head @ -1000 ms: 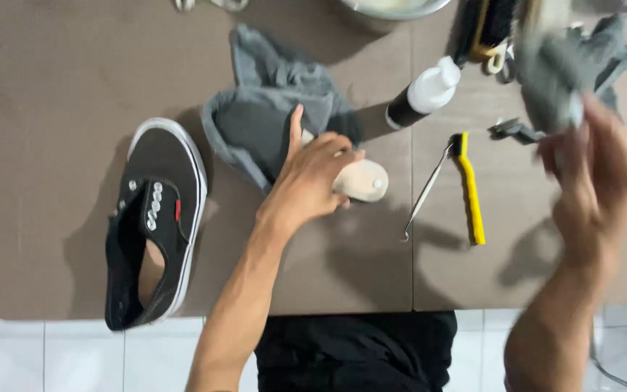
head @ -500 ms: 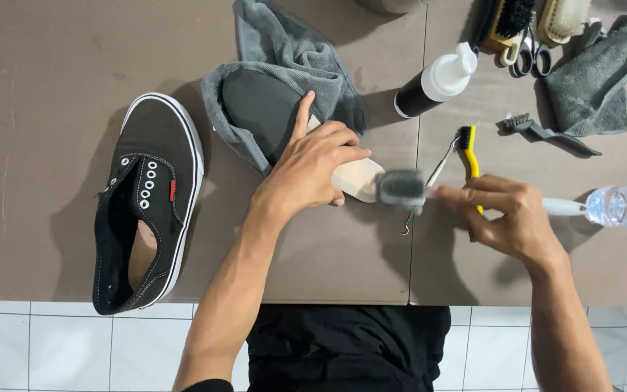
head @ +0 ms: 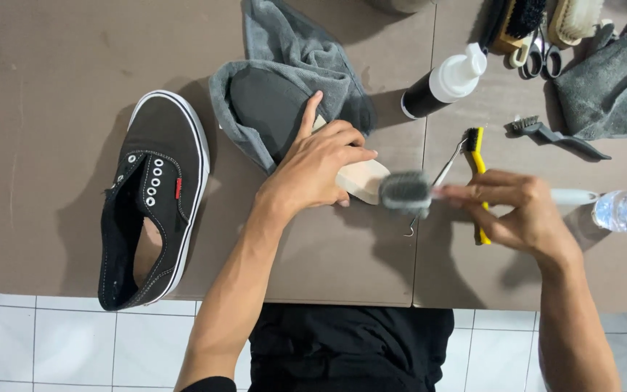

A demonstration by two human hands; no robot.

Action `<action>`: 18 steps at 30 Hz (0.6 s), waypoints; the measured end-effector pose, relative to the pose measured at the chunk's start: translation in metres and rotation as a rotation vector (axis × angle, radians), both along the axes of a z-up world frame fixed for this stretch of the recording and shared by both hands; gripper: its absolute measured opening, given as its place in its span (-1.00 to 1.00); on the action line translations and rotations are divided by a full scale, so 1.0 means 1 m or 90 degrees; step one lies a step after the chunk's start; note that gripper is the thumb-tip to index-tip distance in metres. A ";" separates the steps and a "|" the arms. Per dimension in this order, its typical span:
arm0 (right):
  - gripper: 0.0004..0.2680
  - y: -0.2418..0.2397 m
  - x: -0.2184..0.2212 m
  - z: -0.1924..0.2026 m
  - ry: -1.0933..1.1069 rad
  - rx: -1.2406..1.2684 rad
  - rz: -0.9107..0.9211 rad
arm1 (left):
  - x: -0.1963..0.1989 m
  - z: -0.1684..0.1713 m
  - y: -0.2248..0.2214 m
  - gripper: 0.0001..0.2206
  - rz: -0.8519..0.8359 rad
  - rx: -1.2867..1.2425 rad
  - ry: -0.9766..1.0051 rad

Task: Deep cleaning a shoe insole using cleaning solution, various brushes, and a cloth.

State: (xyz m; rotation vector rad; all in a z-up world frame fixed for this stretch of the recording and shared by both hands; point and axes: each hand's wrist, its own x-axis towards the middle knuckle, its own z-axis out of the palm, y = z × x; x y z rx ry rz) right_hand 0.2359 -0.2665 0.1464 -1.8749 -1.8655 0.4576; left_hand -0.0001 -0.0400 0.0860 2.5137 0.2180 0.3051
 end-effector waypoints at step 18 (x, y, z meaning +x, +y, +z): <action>-0.72 -0.013 -0.004 -0.018 -0.049 -0.005 -0.078 | -0.026 0.020 0.019 -0.56 0.054 -0.011 -0.026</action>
